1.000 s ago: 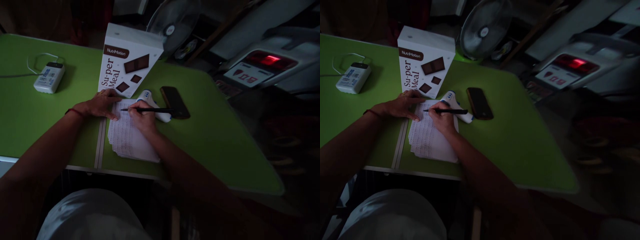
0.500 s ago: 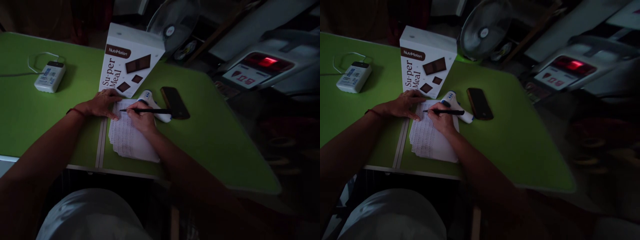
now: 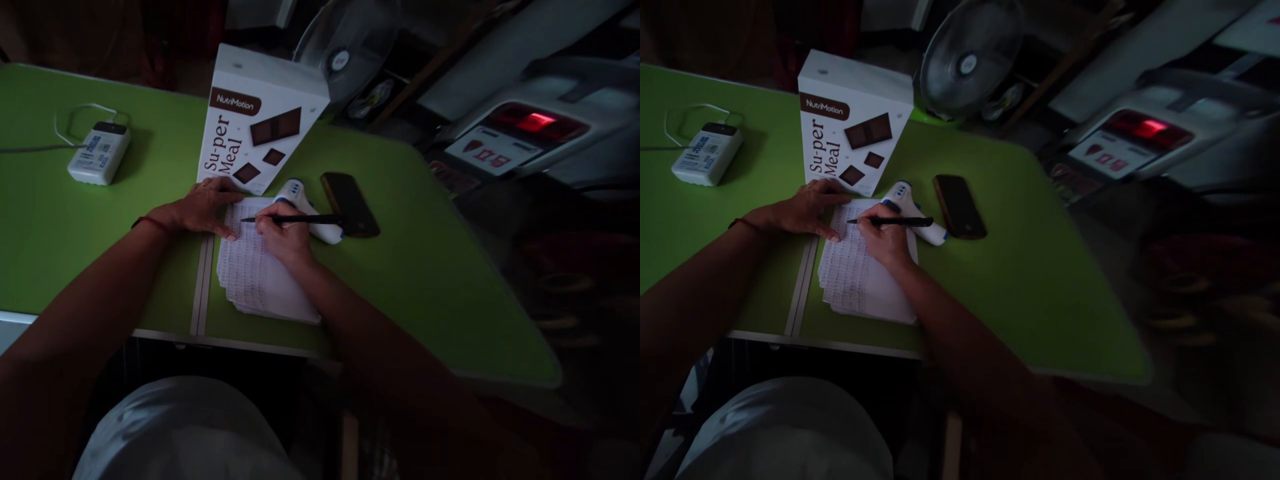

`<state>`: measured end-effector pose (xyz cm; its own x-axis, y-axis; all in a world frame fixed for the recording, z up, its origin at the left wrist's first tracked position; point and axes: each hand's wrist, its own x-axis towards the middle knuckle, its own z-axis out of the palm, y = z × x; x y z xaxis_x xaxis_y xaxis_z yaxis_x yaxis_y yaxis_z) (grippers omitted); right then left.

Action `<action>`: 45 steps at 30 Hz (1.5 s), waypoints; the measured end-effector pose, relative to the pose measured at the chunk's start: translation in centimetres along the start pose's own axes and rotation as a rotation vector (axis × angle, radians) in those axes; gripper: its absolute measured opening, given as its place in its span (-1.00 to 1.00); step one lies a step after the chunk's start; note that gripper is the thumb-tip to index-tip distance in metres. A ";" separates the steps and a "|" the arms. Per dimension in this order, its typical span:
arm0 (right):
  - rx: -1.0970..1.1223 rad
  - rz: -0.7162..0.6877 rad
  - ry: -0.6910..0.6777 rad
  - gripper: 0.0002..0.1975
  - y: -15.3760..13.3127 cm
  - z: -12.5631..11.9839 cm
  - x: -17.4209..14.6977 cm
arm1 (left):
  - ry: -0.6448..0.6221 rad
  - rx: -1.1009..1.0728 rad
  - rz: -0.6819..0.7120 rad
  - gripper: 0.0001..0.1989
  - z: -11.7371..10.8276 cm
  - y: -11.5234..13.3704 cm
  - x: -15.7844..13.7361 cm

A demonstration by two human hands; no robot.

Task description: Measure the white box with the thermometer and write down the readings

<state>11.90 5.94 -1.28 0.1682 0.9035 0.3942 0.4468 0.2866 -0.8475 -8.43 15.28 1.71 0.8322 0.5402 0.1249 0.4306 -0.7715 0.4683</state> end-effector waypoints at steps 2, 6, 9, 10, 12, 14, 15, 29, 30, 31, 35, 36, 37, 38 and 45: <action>0.006 -0.010 0.008 -0.93 0.0 0.0 0.0 | -0.003 -0.005 0.000 0.02 -0.1 0.1 -0.1; 0.013 -0.016 -0.001 -0.92 0.0 0.0 0.2 | 0.006 0.002 0.000 0.00 -0.1 0.2 -0.1; 0.011 -0.006 0.016 -0.92 0.0 0.0 0.2 | 0.011 0.004 0.006 -0.02 0.0 0.0 -0.1; 0.012 -0.004 0.019 -0.92 0.0 0.0 0.2 | 0.010 0.004 0.009 -0.03 0.0 0.0 -0.1; 0.018 0.000 0.021 -0.92 0.0 0.0 0.1 | 0.010 0.002 0.014 -0.03 0.0 -0.1 -0.1; 0.017 -0.009 0.023 -0.92 0.0 0.0 0.1 | 0.009 0.001 0.010 -0.03 0.0 0.0 -0.1; 0.012 -0.019 0.023 -0.93 0.0 0.0 0.1 | 0.007 0.001 0.004 -0.03 0.0 0.0 -0.1; 0.041 -0.008 0.083 -0.86 0.4 0.3 0.1 | 0.003 0.001 -0.007 0.00 0.0 -0.1 0.0; 0.035 -0.007 0.096 -0.87 0.4 0.3 0.1 | 0.003 -0.001 -0.005 0.00 0.0 -0.1 0.0; 0.029 -0.009 0.105 -0.88 0.4 0.3 0.1 | 0.005 -0.002 -0.002 0.00 0.0 -0.1 0.0; 0.002 -0.026 0.100 -0.88 0.5 0.3 0.2 | 0.012 0.008 0.016 0.03 0.0 -0.2 0.0; -0.006 -0.031 0.095 -0.88 0.5 0.3 0.2 | 0.012 0.009 0.019 0.04 0.0 -0.3 0.0; -0.013 -0.033 0.089 -0.88 0.6 0.3 0.2 | 0.013 0.010 0.021 0.04 0.1 -0.3 0.0; -0.015 -0.032 0.083 -0.88 0.6 0.3 0.2 | 0.013 0.011 0.020 0.04 0.1 -0.3 0.0; -0.008 -0.030 0.074 -0.85 0.8 0.2 0.2 | 0.009 0.007 0.011 0.05 0.1 -0.4 0.0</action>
<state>12.15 6.43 -1.96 0.2191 0.8685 0.4447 0.4596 0.3102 -0.8322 -8.51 15.54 1.45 0.8339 0.5345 0.1374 0.4240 -0.7798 0.4605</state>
